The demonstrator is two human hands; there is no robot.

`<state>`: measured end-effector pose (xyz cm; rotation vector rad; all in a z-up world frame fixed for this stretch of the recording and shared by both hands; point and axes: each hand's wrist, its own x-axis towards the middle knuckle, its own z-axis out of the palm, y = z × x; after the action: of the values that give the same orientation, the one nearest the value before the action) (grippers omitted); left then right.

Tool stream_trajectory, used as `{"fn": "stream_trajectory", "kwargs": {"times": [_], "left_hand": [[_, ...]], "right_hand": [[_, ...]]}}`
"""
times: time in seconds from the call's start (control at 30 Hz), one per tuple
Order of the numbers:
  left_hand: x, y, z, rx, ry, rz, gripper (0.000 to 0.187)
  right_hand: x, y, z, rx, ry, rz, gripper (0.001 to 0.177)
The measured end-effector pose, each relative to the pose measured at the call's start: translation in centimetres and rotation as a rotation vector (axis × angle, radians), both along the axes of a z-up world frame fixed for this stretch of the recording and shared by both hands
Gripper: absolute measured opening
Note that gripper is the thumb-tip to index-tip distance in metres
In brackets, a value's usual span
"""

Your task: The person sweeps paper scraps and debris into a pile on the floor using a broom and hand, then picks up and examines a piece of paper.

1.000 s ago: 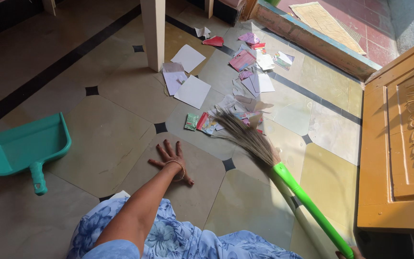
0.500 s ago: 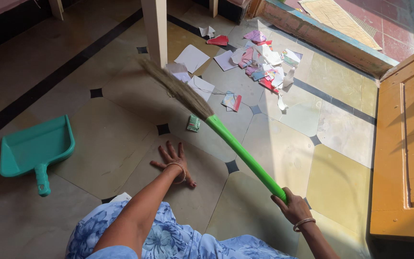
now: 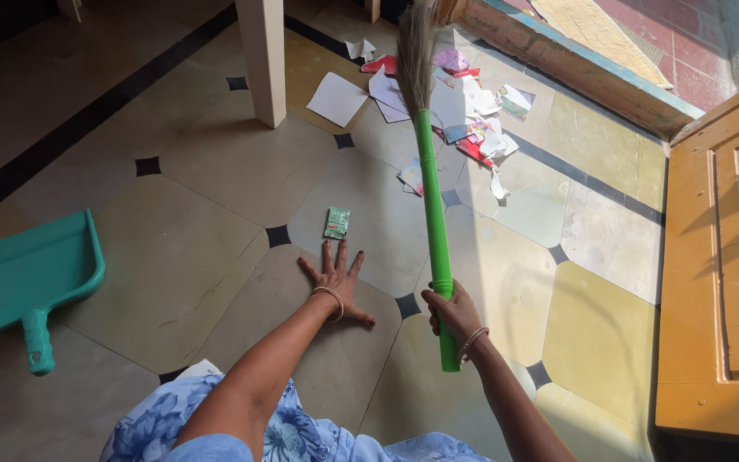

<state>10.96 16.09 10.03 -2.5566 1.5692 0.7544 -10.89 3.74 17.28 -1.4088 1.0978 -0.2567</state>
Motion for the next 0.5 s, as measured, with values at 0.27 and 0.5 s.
{"fn": "stream_trajectory", "kwargs": {"times": [0.27,0.5], "left_hand": [[-2.0,0.1,0.0,-0.089,-0.074,0.118,0.103],[-1.1,-1.5,-5.4,-0.473,-0.228,0.442,0.085]], "right_hand": [[11.2,-2.1,0.9,0.248,-0.18,0.137,0.065],[-4.7,1.5,2.3,-0.174,0.129,0.119,0.078]]}}
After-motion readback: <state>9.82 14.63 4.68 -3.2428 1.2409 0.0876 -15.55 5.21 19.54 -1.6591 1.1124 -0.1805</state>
